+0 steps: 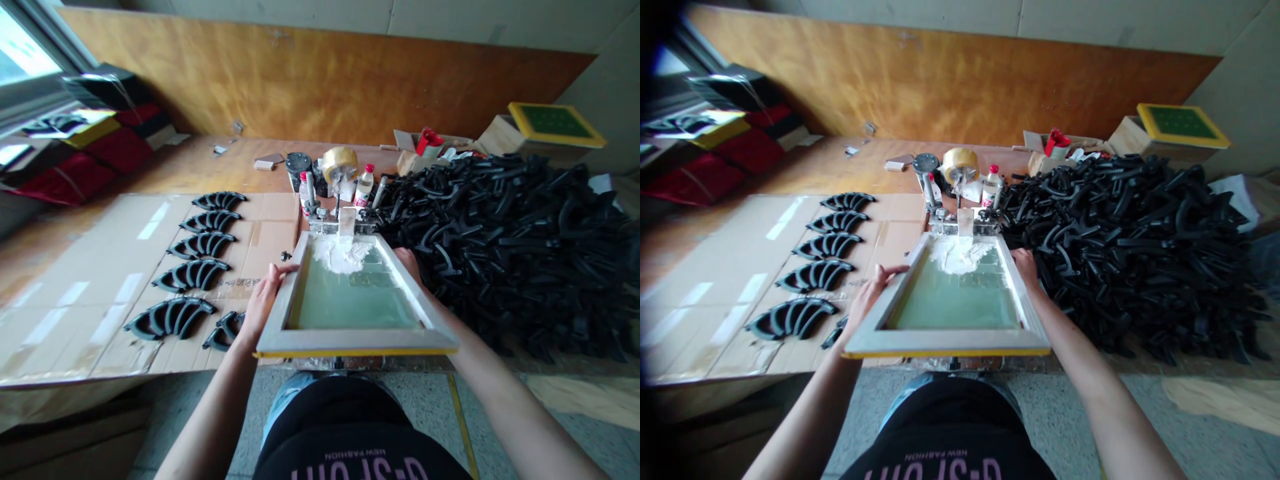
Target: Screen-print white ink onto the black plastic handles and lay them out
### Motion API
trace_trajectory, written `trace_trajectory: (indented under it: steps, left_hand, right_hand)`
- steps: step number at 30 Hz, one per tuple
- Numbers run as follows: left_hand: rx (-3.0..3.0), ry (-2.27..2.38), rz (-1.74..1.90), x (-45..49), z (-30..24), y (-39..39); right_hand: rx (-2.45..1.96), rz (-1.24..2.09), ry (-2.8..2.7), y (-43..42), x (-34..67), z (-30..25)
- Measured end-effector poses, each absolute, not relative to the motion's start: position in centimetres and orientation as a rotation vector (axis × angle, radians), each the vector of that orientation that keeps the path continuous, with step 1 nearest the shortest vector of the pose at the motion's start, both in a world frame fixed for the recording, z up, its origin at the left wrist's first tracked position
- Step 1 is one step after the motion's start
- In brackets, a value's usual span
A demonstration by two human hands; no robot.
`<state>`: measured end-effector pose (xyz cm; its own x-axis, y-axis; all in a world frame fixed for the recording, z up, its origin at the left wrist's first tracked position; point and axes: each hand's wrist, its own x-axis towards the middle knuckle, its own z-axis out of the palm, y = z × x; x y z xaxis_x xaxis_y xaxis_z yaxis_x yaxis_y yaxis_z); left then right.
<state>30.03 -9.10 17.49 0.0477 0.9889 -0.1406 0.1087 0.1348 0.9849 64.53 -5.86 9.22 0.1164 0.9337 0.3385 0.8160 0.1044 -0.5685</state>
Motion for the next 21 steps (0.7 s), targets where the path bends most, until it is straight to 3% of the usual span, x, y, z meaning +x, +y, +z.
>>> trace_trajectory:
  steps: [5,10,15,21]
  left_hand:
    - [1.101,1.425,0.76,29.1,10.3,-11.5]
    - [1.156,1.491,0.724,29.1,5.3,-11.0]
    - [1.111,1.447,0.727,29.0,4.8,-11.1]
    - [1.08,1.474,0.746,29.3,5.8,-11.4]
  right_hand:
    - [-1.621,0.004,-1.877,-1.6,62.9,12.3]
    - [-1.591,0.044,-2.264,0.8,56.5,12.3]
    - [-1.418,0.052,-2.587,-2.8,56.2,11.1]
    - [-1.055,0.327,-2.789,-4.2,57.8,13.8]
